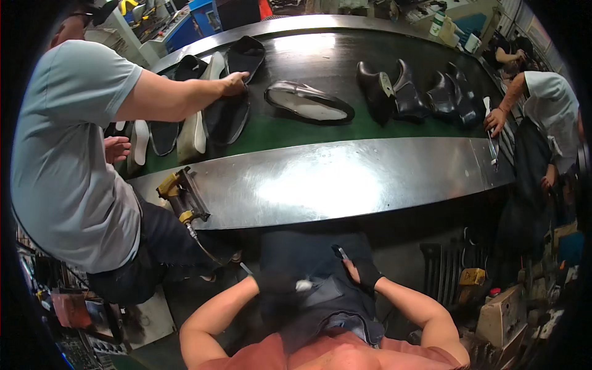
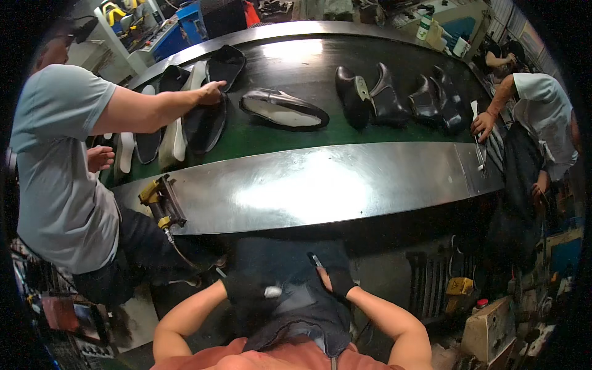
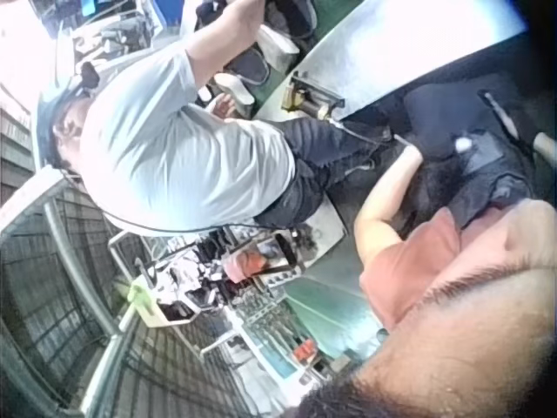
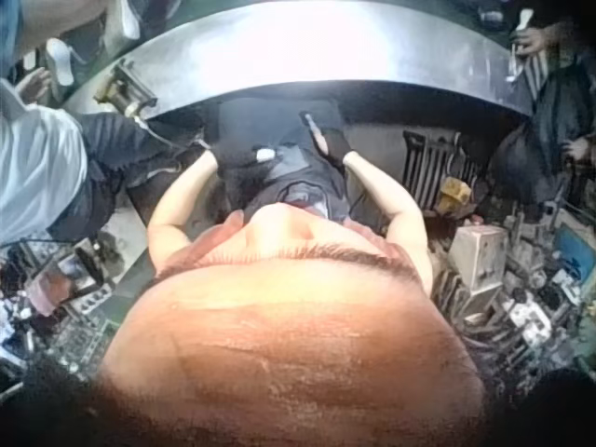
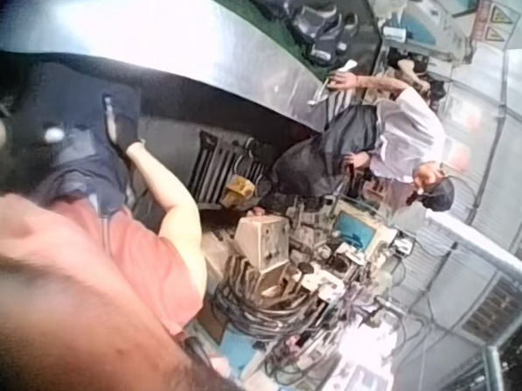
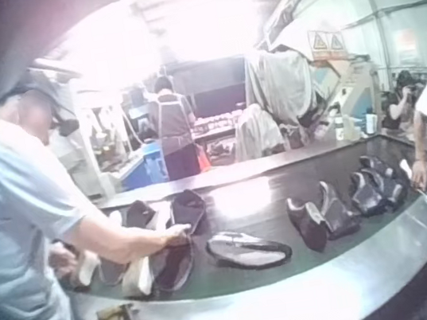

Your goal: The person uses pliers to trim excess material from the edges of shoe soles. They pick up a shoe from a conveyor belt, hold it against their lap, and carefully scrape the sole's perimeter with the tool. After finishing each shoe, they place it back on the belt and repeat the process with the next item.

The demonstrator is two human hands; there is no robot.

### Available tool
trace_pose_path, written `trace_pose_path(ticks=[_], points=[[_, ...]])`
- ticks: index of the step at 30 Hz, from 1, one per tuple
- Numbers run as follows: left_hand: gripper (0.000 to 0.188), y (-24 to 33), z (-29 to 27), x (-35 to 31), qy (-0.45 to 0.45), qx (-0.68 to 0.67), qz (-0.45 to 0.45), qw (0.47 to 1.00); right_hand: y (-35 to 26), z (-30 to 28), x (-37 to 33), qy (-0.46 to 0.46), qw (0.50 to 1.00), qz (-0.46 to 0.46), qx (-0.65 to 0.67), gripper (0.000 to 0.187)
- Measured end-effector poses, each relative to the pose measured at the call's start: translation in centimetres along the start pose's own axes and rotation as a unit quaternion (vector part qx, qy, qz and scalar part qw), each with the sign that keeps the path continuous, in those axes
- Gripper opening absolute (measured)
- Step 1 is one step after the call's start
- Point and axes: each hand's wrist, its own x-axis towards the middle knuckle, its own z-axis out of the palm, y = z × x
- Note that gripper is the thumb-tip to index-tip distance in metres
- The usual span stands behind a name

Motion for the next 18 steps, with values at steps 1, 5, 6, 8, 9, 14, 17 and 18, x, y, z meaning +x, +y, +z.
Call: trace_pose_path(ticks=[1, 5, 6, 8, 9, 14, 17, 18], points=[[0.048, 0.7, -2.6, 1.4, 0.004, -0.055, -0.016, 0.998, -1.0, -0.6, 0.1, -0.082, 0.996, 0.032, -0.013, 0.045], [0.040, -1.1, -9.9, 9.2, 0.207, -0.047, -0.062, 0.975, -1.7, -0.2, -1.2, -0.006, 0.999, -0.010, 0.045, 0.047], [0.049, -4.7, -11.1, 11.5, 0.268, 0.097, 0.037, 0.958, -1.9, 0.0, -1.1, 0.026, 0.997, -0.041, 0.059, 0.048], [0.066, -9.6, -15.4, 16.7, 0.377, 0.202, 0.041, 0.903, -1.7, 0.5, -1.1, 0.026, 0.996, -0.043, 0.069, 0.050], [0.068, -10.9, -18.5, 18.9, 0.393, 0.256, 0.025, 0.883, -1.6, 0.5, -1.0, -0.007, 0.997, -0.018, 0.069, 0.050], [0.076, -22.0, -26.2, 22.3, 0.343, 0.313, -0.112, 0.879, -4.5, 0.0, 0.5, -0.040, 0.995, -0.007, 0.094, 0.050], [0.075, -20.4, -26.1, 24.4, 0.306, 0.207, -0.171, 0.913, -3.8, -1.1, 1.2, -0.025, 0.995, 0.012, 0.092, 0.047], [0.074, -18.8, -25.2, 24.1, 0.294, 0.169, -0.191, 0.921, -3.6, -1.1, 1.3, -0.032, 0.995, 0.025, 0.088, 0.047]])
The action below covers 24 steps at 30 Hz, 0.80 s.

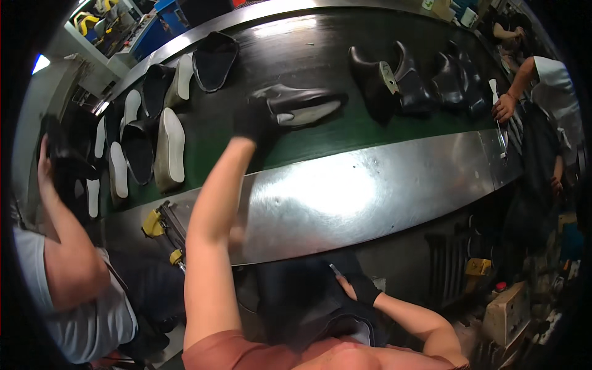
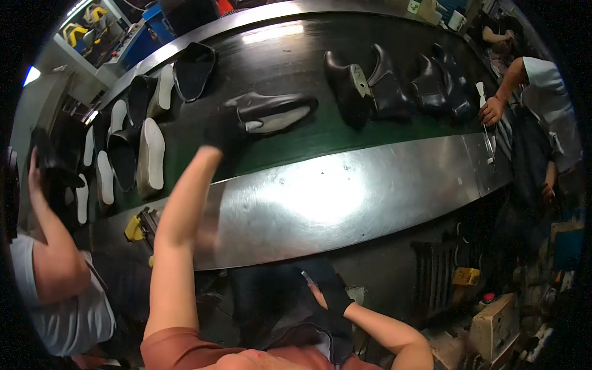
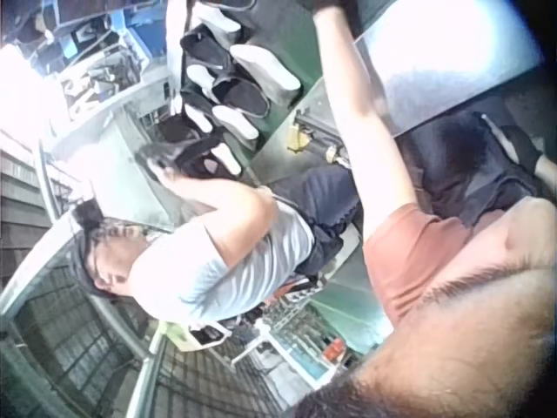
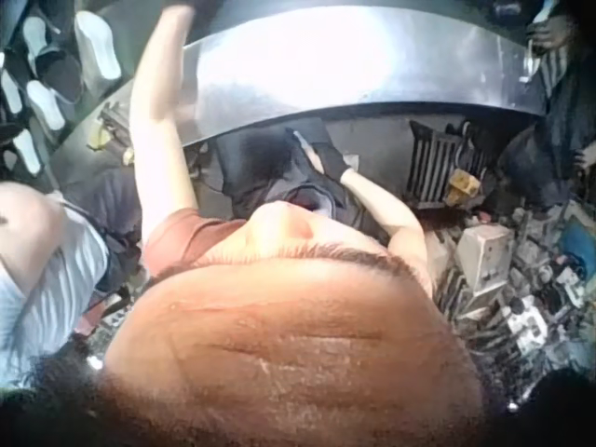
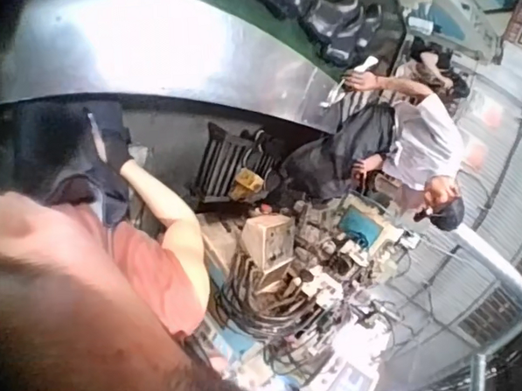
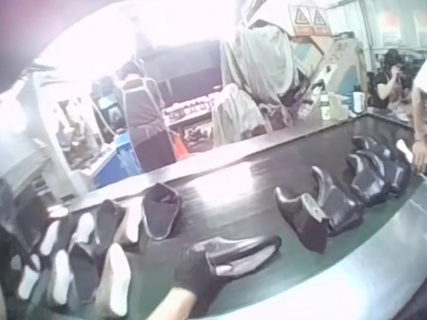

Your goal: The person uses pliers to trim excess material from the edges of shoe soles. They pick up a shoe from a conveyor belt, hold it against their lap, and carefully scrape the sole's perimeter with the tool. After finishing each shoe, they place it back on the belt and repeat the process with the next item.

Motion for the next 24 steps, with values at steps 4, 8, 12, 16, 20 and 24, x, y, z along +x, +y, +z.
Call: trace_pose_path(ticks=[4, 8, 12, 16, 20, 24], points=[[0.072, 3.7, 0.9, -6.9, 0.089, 0.069, -0.020, 0.993, 0.9, -1.4, 1.7, -0.064, 0.997, 0.049, -0.008, 0.041], [0.077, 1.7, 1.8, -9.2, 0.163, 0.019, -0.062, 0.985, -0.5, -1.8, 0.8, 0.039, 0.998, -0.044, 0.009, 0.040], [0.077, 4.0, -0.6, -8.3, 0.077, -0.081, -0.152, 0.982, -0.2, -1.8, 0.5, 0.046, 0.998, -0.040, 0.018, 0.041], [0.075, 2.2, 1.6, -10.1, 0.097, -0.126, -0.276, 0.948, 3.1, 1.6, -0.1, 0.102, 0.993, -0.061, 0.010, 0.053], [0.071, -0.5, 2.3, -10.6, 0.115, -0.256, -0.283, 0.917, 7.3, 5.1, -0.6, 0.116, 0.992, -0.021, 0.053, 0.054], [0.073, 0.8, 1.5, -10.9, 0.141, -0.486, -0.252, 0.825, 6.8, 4.1, -1.4, 0.069, 0.994, 0.023, 0.084, 0.044]])
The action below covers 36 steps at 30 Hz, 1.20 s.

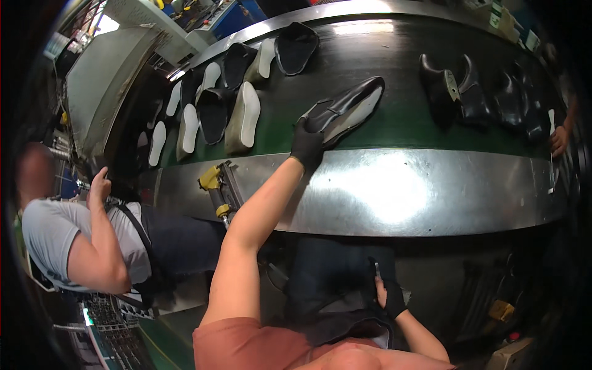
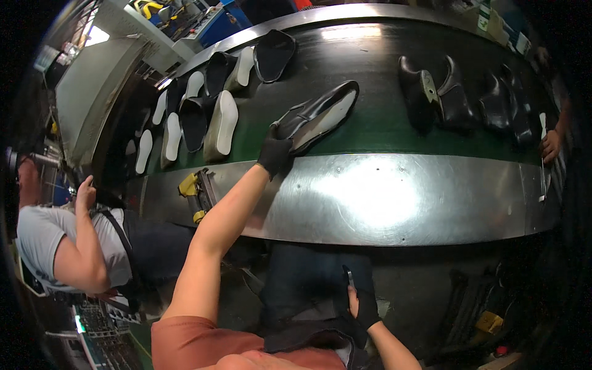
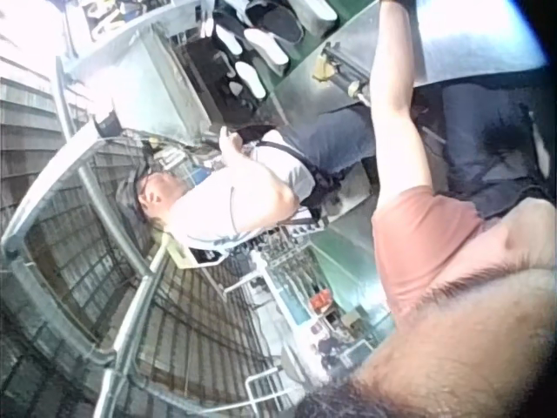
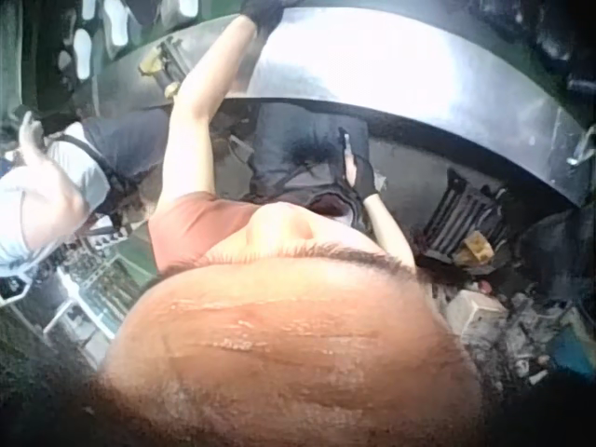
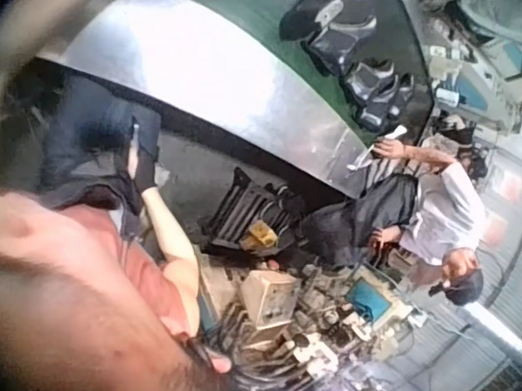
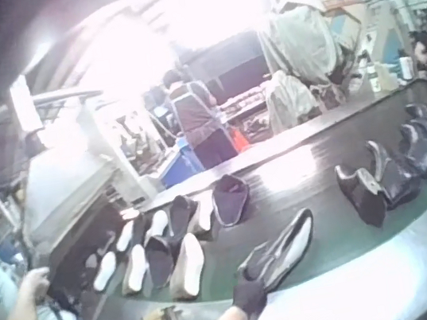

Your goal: The person uses pliers to trim excess material from the edges of shoe soles. They pick up a shoe from a conveyor belt, hold it against their lap, and carefully scrape the sole's perimeter with the tool. After finishing each shoe, they place it back on the belt and repeat the process with the next item.

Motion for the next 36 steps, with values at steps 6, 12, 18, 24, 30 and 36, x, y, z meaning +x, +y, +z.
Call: trace_pose_path(ticks=[6, 12, 18, 24, 30, 36], points=[[0.054, -3.3, 0.7, 1.1, 0.082, 0.023, 0.134, 0.987, -6.8, -3.3, -0.6, -0.089, 0.993, 0.073, 0.033, 0.054], [0.034, -3.3, -0.3, 2.2, -0.003, -0.209, 0.114, 0.971, -6.2, -2.1, -0.7, -0.085, 0.994, 0.054, 0.039, 0.056], [0.057, 2.8, -5.7, -10.3, -0.062, -0.277, 0.059, 0.957, -4.4, -1.9, -1.1, -0.025, 0.989, 0.072, 0.126, 0.056], [0.061, 2.4, -14.4, -25.7, -0.018, -0.147, 0.070, 0.987, -2.6, -2.7, -6.1, 0.114, 0.954, 0.082, 0.263, 0.055], [0.049, 0.8, -13.3, -34.5, -0.148, 0.061, 0.119, 0.980, -10.6, -2.9, -9.3, 0.061, 0.974, -0.079, 0.202, 0.054], [0.062, 6.4, -9.4, -42.3, -0.095, 0.182, 0.278, 0.938, -17.4, -3.1, -10.9, 0.039, 0.972, -0.206, 0.108, 0.035]])
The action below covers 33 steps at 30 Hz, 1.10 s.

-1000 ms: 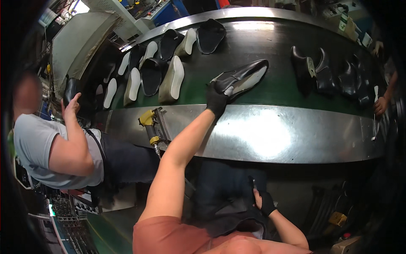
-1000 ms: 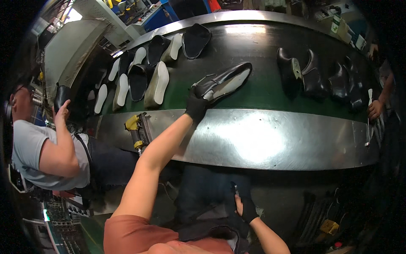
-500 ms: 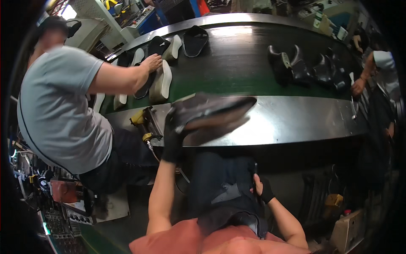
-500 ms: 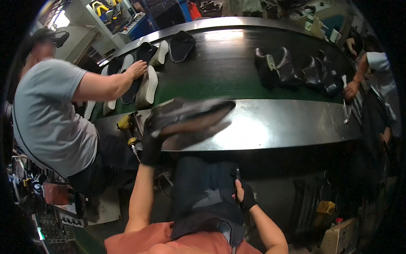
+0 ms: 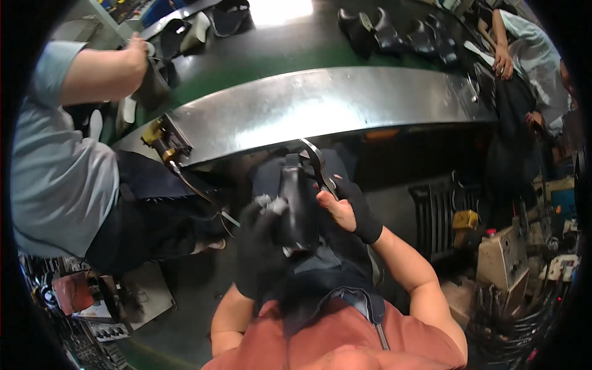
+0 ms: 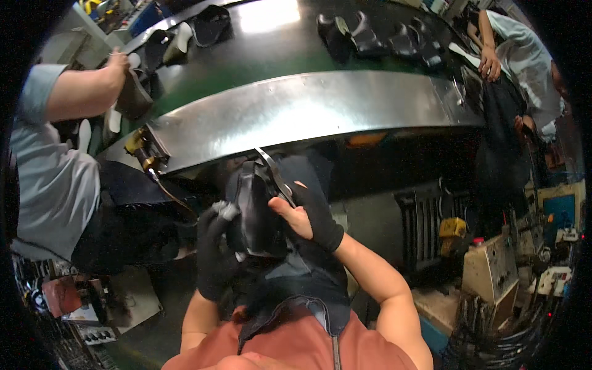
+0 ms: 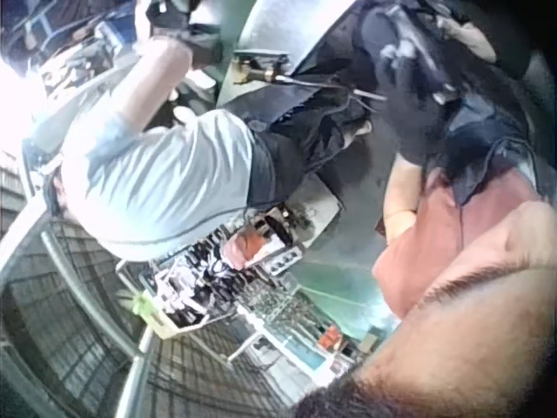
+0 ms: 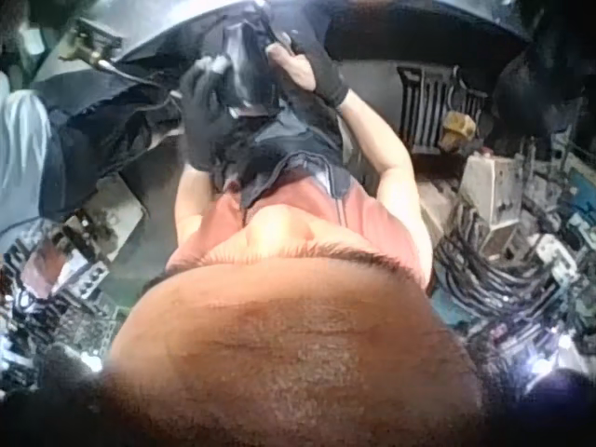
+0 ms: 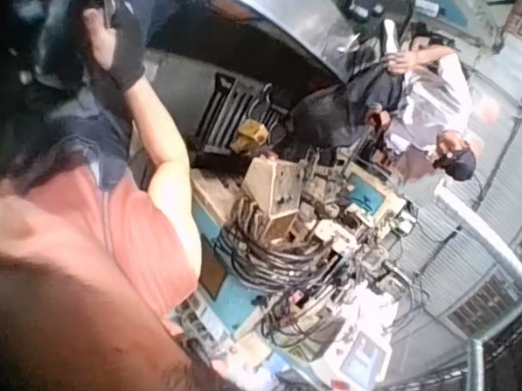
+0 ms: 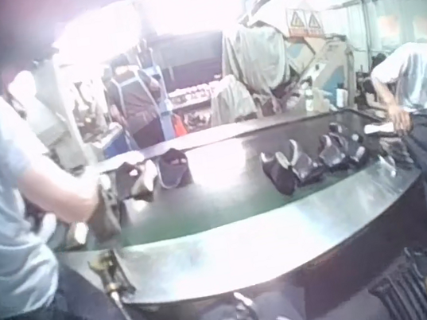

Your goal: The person uses pliers to trim excess material from the edges of shoe soles. They pick up a shoe from a conveyor belt, hold it against their lap, and carefully scrape the sole's perimeter with the tool. After finishing each shoe, they place it back on the belt and repeat the process with the next item.

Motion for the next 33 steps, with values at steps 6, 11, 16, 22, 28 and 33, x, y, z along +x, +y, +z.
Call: trace_pose_path(ticks=[6, 11, 16, 22, 28, 33], points=[[0.100, -1.0, 2.4, -7.6, -0.235, -0.188, -0.176, 0.937, -1.7, 1.0, -3.5, -0.061, 0.992, -0.104, -0.023, 0.058], [0.086, -1.3, -2.1, -2.9, -0.256, -0.183, -0.073, 0.946, -2.7, 1.4, -3.6, -0.137, 0.980, -0.122, -0.082, 0.072], [0.046, -2.7, -1.6, -1.4, -0.207, -0.124, -0.025, 0.970, -2.6, 1.9, -2.7, -0.151, 0.979, -0.123, -0.056, 0.077], [0.021, -2.4, -0.2, -1.3, -0.189, -0.159, -0.048, 0.968, -2.5, 1.4, -2.7, -0.151, 0.977, -0.131, -0.072, 0.071], [0.014, -0.6, 1.7, -0.9, -0.081, -0.204, -0.243, 0.945, -2.7, 1.9, -2.3, -0.131, 0.980, -0.125, -0.083, 0.050], [0.010, 0.0, 1.8, 0.3, -0.067, -0.265, -0.338, 0.901, -2.9, 1.7, -1.9, -0.142, 0.974, -0.159, -0.076, 0.054]])
